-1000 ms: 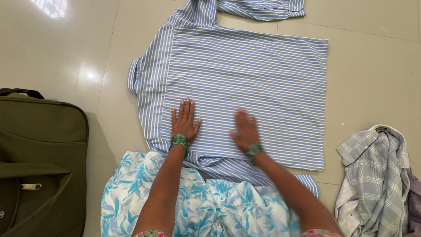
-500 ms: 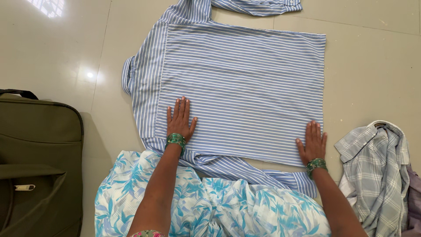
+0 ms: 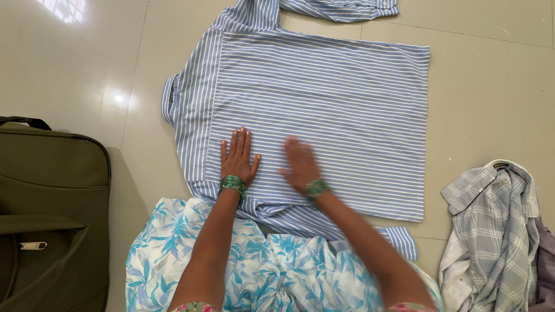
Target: The person buttons a blue and white striped shirt, then folds it neatly on the floor. The shirt is folded in half, then the sleeves are folded in, and finally the shirt is rolled up into a compact bundle.
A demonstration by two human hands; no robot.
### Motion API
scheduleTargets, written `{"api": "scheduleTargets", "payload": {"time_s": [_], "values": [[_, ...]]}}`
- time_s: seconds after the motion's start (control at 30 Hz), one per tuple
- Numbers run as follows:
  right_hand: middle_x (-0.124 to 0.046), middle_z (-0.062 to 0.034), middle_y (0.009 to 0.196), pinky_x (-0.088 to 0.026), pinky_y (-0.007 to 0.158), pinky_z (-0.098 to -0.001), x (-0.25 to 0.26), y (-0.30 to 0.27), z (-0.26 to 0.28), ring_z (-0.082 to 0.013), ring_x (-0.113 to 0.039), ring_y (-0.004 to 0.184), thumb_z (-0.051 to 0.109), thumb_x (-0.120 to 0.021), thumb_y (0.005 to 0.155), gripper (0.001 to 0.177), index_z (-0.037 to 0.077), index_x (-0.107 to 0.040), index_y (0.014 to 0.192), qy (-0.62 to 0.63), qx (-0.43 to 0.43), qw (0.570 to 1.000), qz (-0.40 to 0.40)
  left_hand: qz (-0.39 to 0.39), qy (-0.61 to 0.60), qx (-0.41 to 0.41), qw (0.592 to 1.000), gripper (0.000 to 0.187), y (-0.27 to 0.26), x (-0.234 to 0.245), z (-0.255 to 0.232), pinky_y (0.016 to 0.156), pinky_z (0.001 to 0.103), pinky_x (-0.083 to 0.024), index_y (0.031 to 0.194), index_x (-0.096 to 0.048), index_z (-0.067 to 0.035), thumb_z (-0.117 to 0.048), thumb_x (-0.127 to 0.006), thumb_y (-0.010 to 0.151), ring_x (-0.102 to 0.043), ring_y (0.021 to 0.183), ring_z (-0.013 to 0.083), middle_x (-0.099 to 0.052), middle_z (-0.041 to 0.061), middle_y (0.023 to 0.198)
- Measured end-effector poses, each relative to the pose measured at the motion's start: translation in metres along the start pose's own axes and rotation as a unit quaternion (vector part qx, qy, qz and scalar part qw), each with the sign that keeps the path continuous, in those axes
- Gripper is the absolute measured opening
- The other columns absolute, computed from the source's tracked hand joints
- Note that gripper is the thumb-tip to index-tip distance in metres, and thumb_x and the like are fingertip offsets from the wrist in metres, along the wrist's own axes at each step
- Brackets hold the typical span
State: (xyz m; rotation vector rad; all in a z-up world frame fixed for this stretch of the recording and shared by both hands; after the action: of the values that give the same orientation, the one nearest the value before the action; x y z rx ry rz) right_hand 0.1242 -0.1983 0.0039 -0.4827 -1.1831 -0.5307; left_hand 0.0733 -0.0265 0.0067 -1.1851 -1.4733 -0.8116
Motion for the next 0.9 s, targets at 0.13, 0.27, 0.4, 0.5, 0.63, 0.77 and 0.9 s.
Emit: {"api": "scheduleTargets", "payload": {"time_s": [0.13,0.27,0.4,0.5,0.63,0.77,0.9], "values": [[-0.012,-0.0119,0.171,-0.005,0.126,-0.0515,-0.017,0.021,0.040,-0.0258,-0.008,0.158,0.053,-0.043,0.101,0.080,0.008,-0.016,0.162,-0.028,0.015,0.999,-0.017,-0.002,0.008,-0.005,1.000,0.074,0.001,0.002,0.000,0.126,0.048,-0.002,0.163,-0.013,-0.018,-0.053,-0.029,0.099,-0.006,0.156,0.0176,-0.011,0.001,0.170],[-0.012,-0.0149,0.171,-0.006,0.126,-0.0510,-0.006,-0.002,-0.077,-0.0276,-0.007,0.158,0.050,-0.039,0.100,0.080,0.005,-0.016,0.162,-0.094,-0.091,0.989,-0.068,0.017,0.009,0.000,1.000,0.074,0.000,-0.001,0.000,0.126,0.048,-0.002,0.162,-0.012,-0.019,-0.053,-0.029,0.099,-0.005,0.156,0.0175,-0.010,0.000,0.170],[-0.011,-0.0107,0.172,-0.005,0.127,-0.0523,0.026,-0.075,-0.215,-0.0276,-0.007,0.159,0.049,-0.035,0.102,0.077,0.007,-0.016,0.163,-0.097,-0.249,0.960,-0.080,0.017,0.004,0.000,1.000,0.073,0.001,0.000,0.000,0.126,0.048,-0.002,0.162,-0.012,-0.020,-0.054,-0.028,0.099,-0.005,0.155,0.0172,-0.010,-0.001,0.170],[-0.006,-0.0104,0.174,-0.002,0.128,-0.0518,0.053,-0.130,-0.271,-0.0272,-0.002,0.160,0.047,-0.029,0.105,0.074,0.006,-0.013,0.164,-0.081,-0.339,0.931,-0.113,0.019,0.009,-0.004,1.000,0.073,0.001,-0.001,0.000,0.126,0.048,-0.003,0.162,-0.012,-0.020,-0.054,-0.028,0.100,-0.006,0.155,0.0175,-0.010,-0.001,0.170],[-0.004,-0.0113,0.173,0.002,0.126,-0.0546,0.061,-0.170,-0.295,-0.0267,0.002,0.159,0.046,-0.024,0.106,0.072,0.005,-0.011,0.164,-0.037,-0.455,0.881,-0.123,0.011,0.008,-0.007,1.000,0.073,0.000,0.000,0.000,0.126,0.048,-0.003,0.162,-0.013,-0.019,-0.054,-0.028,0.100,-0.006,0.155,0.0175,-0.010,-0.001,0.170],[-0.005,-0.0171,0.170,0.002,0.121,-0.0578,0.058,-0.147,-0.272,-0.0313,0.001,0.156,0.048,-0.030,0.105,0.077,0.000,-0.012,0.162,-0.110,-0.491,0.849,-0.161,0.011,-0.001,-0.005,1.000,0.072,0.000,-0.001,0.001,0.127,0.047,-0.003,0.162,-0.014,-0.020,-0.054,-0.028,0.100,-0.006,0.156,0.0172,-0.010,-0.001,0.170],[-0.015,-0.0137,0.171,-0.001,0.125,-0.0576,0.014,-0.038,-0.139,-0.0277,-0.007,0.159,0.049,-0.038,0.101,0.077,0.005,-0.020,0.163,-0.071,-0.198,0.970,-0.119,-0.008,-0.001,-0.011,1.000,0.072,-0.002,0.001,0.001,0.127,0.047,-0.004,0.163,-0.014,-0.020,-0.053,-0.028,0.100,-0.007,0.156,0.0171,-0.010,-0.001,0.171]]}}
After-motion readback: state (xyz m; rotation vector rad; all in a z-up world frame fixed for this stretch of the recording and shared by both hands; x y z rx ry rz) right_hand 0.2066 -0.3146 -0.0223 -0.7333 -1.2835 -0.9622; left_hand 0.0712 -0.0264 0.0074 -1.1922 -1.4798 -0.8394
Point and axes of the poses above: each hand's wrist, its own y-axis towards the middle knuckle, its own x-axis out of the back of the hand, z = x × y, the point moved 10 cm from there along y, towards the middle knuckle
